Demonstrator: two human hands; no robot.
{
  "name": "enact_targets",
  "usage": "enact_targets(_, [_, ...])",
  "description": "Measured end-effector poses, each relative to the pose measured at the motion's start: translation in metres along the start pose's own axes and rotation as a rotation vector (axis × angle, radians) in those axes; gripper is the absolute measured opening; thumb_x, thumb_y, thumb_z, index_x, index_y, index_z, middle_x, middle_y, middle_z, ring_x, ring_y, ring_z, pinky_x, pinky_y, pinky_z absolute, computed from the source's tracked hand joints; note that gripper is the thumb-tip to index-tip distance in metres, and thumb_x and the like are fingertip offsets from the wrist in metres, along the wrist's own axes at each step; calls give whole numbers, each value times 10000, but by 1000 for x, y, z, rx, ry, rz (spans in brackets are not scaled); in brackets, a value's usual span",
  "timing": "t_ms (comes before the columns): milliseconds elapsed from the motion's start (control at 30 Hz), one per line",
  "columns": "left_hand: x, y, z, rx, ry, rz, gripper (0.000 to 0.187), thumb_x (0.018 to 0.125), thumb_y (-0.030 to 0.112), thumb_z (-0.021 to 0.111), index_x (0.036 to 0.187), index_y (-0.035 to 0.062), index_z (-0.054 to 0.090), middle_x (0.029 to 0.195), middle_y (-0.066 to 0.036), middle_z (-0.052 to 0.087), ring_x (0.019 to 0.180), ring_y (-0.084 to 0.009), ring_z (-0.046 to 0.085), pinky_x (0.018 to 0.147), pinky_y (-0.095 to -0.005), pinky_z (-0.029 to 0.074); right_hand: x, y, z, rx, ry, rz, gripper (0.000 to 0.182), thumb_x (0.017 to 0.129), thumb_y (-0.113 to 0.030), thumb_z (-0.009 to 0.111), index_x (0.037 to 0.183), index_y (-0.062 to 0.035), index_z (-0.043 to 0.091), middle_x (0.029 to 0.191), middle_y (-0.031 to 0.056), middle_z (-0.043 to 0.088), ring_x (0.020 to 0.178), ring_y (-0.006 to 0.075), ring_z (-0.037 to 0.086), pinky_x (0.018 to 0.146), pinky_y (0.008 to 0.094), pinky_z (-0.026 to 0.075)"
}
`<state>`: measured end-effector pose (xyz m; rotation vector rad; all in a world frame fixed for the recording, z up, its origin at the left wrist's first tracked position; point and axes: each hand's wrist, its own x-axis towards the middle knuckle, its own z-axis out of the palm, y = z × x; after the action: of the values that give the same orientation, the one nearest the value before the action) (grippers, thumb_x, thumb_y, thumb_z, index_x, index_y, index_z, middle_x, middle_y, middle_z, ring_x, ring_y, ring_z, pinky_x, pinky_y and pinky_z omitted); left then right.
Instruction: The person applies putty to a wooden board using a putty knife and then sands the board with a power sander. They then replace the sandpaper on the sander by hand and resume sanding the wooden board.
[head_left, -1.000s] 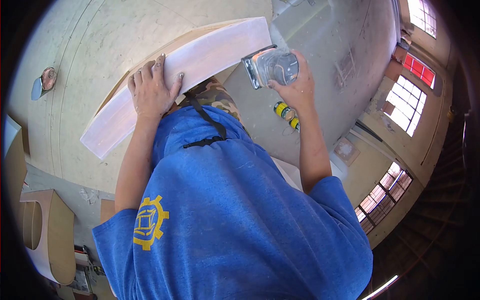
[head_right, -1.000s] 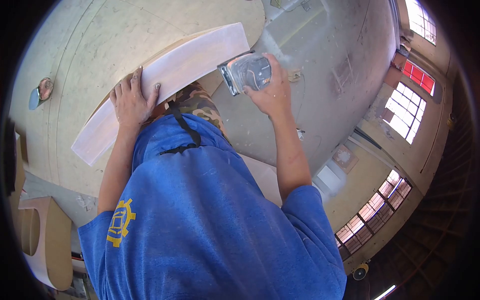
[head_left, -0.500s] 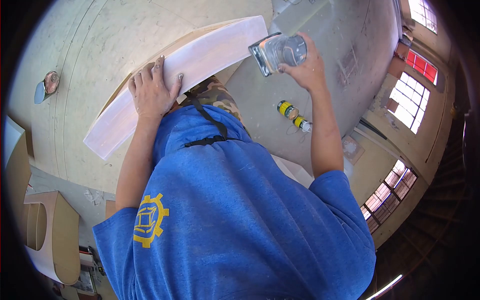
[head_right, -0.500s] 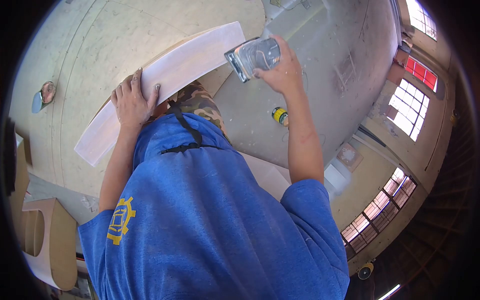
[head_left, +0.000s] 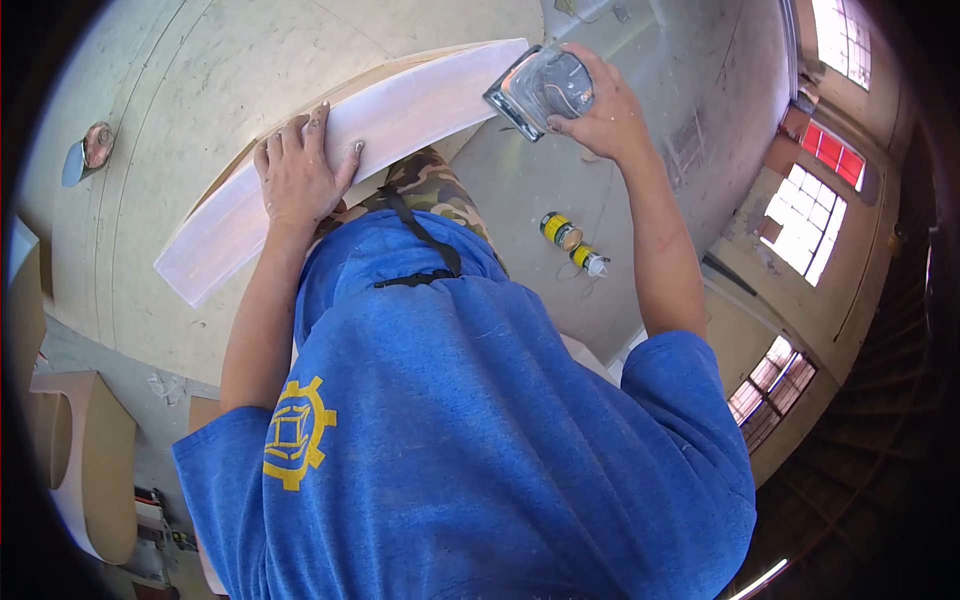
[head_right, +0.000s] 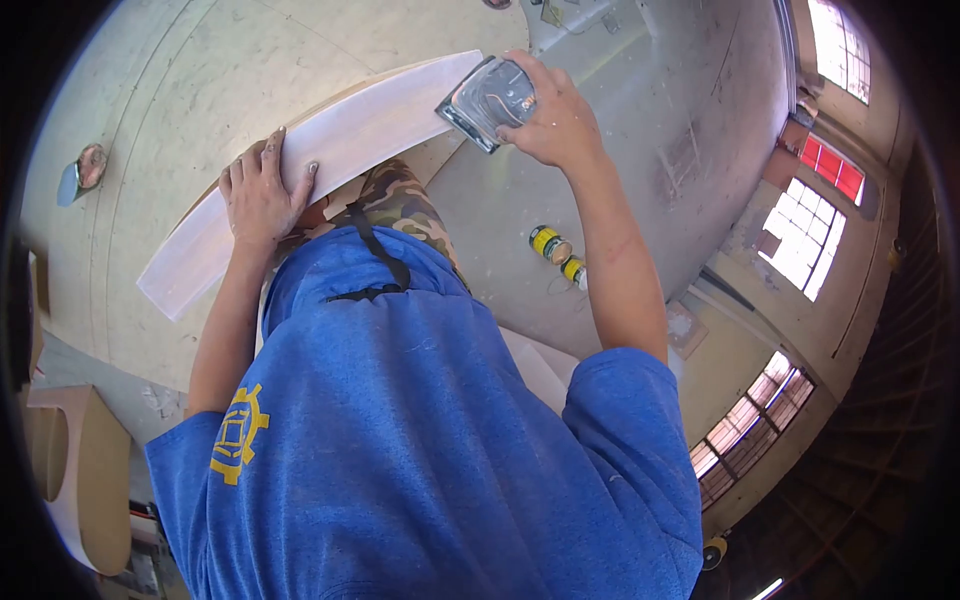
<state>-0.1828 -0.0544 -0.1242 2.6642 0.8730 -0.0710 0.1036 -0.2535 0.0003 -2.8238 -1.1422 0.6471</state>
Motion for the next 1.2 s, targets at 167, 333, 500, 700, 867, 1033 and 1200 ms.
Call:
enact_targets(167, [-1,11,-1,-52,41,-20,616,851,559,569,1317,157,551,1215,-100,569,1125,-276,523,1042,-467,316,15,9,-3,-13,-57,-250,891,592,-141,818,1366,-321,415,1148,141,559,1062,362,584,885,427,504])
enact_targets(333, [-7,13,22,-81,174,-86,577,850,547,578,1286,169,582,1231,-104,563,1135,-283,515,1060,-473,306,33,30,-19,-5,-99,-518,847,611,-83,781,1353,-310,442,1129,120,565,1056,351,588,863,434,505])
enact_targets(500, [-23,-20,43,218,410,-465,612,852,602,556,1339,231,553,1425,-174,420,1311,-358,393,1092,-553,237,49,33,-18,-142,-195,-615,779,645,-33,727,1331,-306,482,1146,106,566,1028,346,605,820,430,521])
enact_targets(700, [-14,-21,71,261,480,-830,716,844,692,481,1425,276,455,1530,-194,279,1411,-418,223,1109,-602,162,66,39,-29,-244,-270,-717,750,661,-13,703,1325,-291,494,1155,117,565,1007,350,614,801,430,529])
enact_targets(867, [-6,-29,53,215,508,-809,693,857,671,476,1419,266,459,1531,-195,271,1420,-433,196,1108,-620,143,61,33,-37,-262,-271,-794,746,660,0,699,1319,-289,501,1168,119,560,1010,353,613,786,434,534])
enact_targets(1033, [-1,-11,20,25,496,-947,578,819,465,624,1300,150,564,1496,-210,320,1402,-399,245,1148,-546,162,68,18,-26,-226,-172,-842,758,650,-3,713,1316,-290,495,1156,120,557,1005,356,613,787,437,533])
enact_targets(1200, [-1,-5,10,-2,499,-974,572,830,462,614,1308,151,563,1495,-204,323,1399,-397,252,1152,-536,165,72,-22,-29,-321,-256,-792,800,625,-15,751,1318,-293,466,1094,127,552,985,361,613,796,441,530])
